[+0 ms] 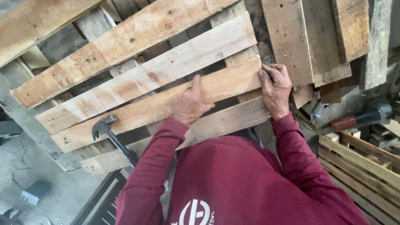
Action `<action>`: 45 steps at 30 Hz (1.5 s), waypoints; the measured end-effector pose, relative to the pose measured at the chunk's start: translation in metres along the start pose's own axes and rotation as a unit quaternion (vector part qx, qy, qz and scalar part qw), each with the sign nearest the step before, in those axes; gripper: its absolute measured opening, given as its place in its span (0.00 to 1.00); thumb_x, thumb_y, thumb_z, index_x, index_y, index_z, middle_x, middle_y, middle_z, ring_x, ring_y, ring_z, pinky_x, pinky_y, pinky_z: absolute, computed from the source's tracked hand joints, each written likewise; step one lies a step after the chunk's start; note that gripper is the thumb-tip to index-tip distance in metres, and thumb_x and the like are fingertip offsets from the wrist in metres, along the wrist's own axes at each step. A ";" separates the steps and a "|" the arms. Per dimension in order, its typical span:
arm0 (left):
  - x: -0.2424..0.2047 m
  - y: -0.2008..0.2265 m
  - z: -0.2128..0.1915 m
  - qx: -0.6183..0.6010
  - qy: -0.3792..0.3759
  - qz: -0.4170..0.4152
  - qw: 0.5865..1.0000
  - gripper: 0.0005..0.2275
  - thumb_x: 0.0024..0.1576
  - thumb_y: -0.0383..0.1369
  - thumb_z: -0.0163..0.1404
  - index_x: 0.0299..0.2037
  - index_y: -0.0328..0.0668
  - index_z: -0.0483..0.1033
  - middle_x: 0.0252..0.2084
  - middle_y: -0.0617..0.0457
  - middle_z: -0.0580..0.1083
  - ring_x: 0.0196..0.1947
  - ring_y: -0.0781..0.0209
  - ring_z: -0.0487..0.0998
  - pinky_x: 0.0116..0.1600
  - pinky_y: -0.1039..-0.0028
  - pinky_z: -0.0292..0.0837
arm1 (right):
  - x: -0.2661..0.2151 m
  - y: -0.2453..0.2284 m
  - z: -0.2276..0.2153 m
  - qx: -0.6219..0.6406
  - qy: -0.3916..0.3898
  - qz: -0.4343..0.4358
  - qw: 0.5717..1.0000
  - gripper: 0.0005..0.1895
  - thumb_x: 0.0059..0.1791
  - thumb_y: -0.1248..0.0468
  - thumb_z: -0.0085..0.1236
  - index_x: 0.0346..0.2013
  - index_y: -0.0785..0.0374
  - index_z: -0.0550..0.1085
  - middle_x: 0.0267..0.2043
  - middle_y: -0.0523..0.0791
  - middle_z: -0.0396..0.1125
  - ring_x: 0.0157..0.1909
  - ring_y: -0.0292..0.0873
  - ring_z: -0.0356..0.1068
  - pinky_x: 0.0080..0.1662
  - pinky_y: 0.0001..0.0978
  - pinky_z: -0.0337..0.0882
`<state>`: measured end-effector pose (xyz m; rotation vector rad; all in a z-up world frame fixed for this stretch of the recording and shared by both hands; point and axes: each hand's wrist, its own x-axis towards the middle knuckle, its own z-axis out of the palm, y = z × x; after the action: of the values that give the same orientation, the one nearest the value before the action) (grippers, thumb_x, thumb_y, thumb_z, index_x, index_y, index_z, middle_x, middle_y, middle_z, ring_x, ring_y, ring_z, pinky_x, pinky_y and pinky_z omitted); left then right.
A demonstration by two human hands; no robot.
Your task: The person assembles a wooden pallet by placing planks onto a base frame and securing them with nails. They use a hammer to drive nails into the wood, working methodically across the structure.
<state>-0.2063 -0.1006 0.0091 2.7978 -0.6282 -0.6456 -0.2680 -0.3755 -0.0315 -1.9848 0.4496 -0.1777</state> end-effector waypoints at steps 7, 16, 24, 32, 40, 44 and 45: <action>0.003 0.017 0.012 0.001 0.029 0.004 1.000 0.49 0.38 0.60 0.66 0.65 0.32 0.64 0.22 0.50 0.75 0.21 0.55 0.78 0.25 0.64 0.70 | -0.002 0.007 -0.006 0.013 -0.010 0.015 1.000 0.10 0.57 0.69 0.61 0.51 0.71 0.78 0.49 0.48 0.71 0.51 0.41 0.71 0.53 0.30 0.72; 0.008 0.019 0.002 -0.030 -0.007 -0.031 0.999 0.52 0.35 0.60 0.66 0.67 0.35 0.62 0.22 0.48 0.74 0.20 0.52 0.77 0.24 0.63 0.70 | -0.004 0.016 -0.002 -0.019 -0.028 0.006 0.999 0.09 0.58 0.68 0.56 0.51 0.72 0.75 0.48 0.50 0.68 0.49 0.44 0.70 0.51 0.32 0.71; -0.097 -0.025 -0.010 -0.219 0.327 -0.250 0.884 0.08 0.60 0.36 0.59 0.44 0.43 0.83 0.28 0.49 0.77 0.26 0.53 0.78 0.34 0.65 0.73 | -0.023 -0.042 0.031 -0.156 0.028 -0.192 0.968 0.16 0.54 0.74 0.55 0.56 0.75 0.69 0.58 0.58 0.56 0.59 0.58 0.62 0.61 0.48 0.67; -0.173 -0.077 -0.014 -0.185 0.414 -0.296 0.841 0.07 0.61 0.34 0.57 0.44 0.42 0.79 0.40 0.48 0.80 0.40 0.50 0.82 0.45 0.66 0.76 | -0.095 -0.156 0.166 0.005 -0.350 -0.378 0.857 0.17 0.48 0.71 0.65 0.51 0.64 0.75 0.54 0.50 0.65 0.57 0.55 0.67 0.56 0.47 0.69; -0.236 -0.179 -0.012 -0.201 0.313 -0.445 0.814 0.22 0.50 0.48 0.63 0.38 0.34 0.76 0.34 0.37 0.78 0.37 0.37 0.79 0.40 0.53 0.72 | -0.118 -0.206 0.288 -0.139 -0.376 -0.401 0.824 0.28 0.44 0.61 0.69 0.56 0.66 0.71 0.68 0.56 0.59 0.70 0.61 0.54 0.64 0.54 0.61; -0.244 -0.210 -0.009 -0.205 0.252 -0.356 0.876 0.17 0.53 0.45 0.61 0.30 0.37 0.76 0.31 0.35 0.76 0.35 0.34 0.78 0.39 0.49 0.70 | -0.124 -0.215 0.315 -0.210 -0.379 -0.370 0.822 0.29 0.42 0.53 0.72 0.51 0.67 0.73 0.70 0.54 0.56 0.72 0.60 0.52 0.67 0.59 0.54; -0.248 -0.211 -0.009 -0.203 0.263 -0.324 0.886 0.15 0.54 0.43 0.60 0.29 0.38 0.76 0.30 0.36 0.76 0.34 0.34 0.77 0.38 0.48 0.69 | -0.126 -0.216 0.318 -0.215 -0.376 -0.366 0.824 0.29 0.42 0.53 0.72 0.49 0.67 0.72 0.72 0.54 0.56 0.73 0.60 0.52 0.68 0.58 0.54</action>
<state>-0.3287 0.1992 0.0491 2.5494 0.5128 -0.0547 -0.2315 0.0225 0.0290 -2.3723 -0.8754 0.2650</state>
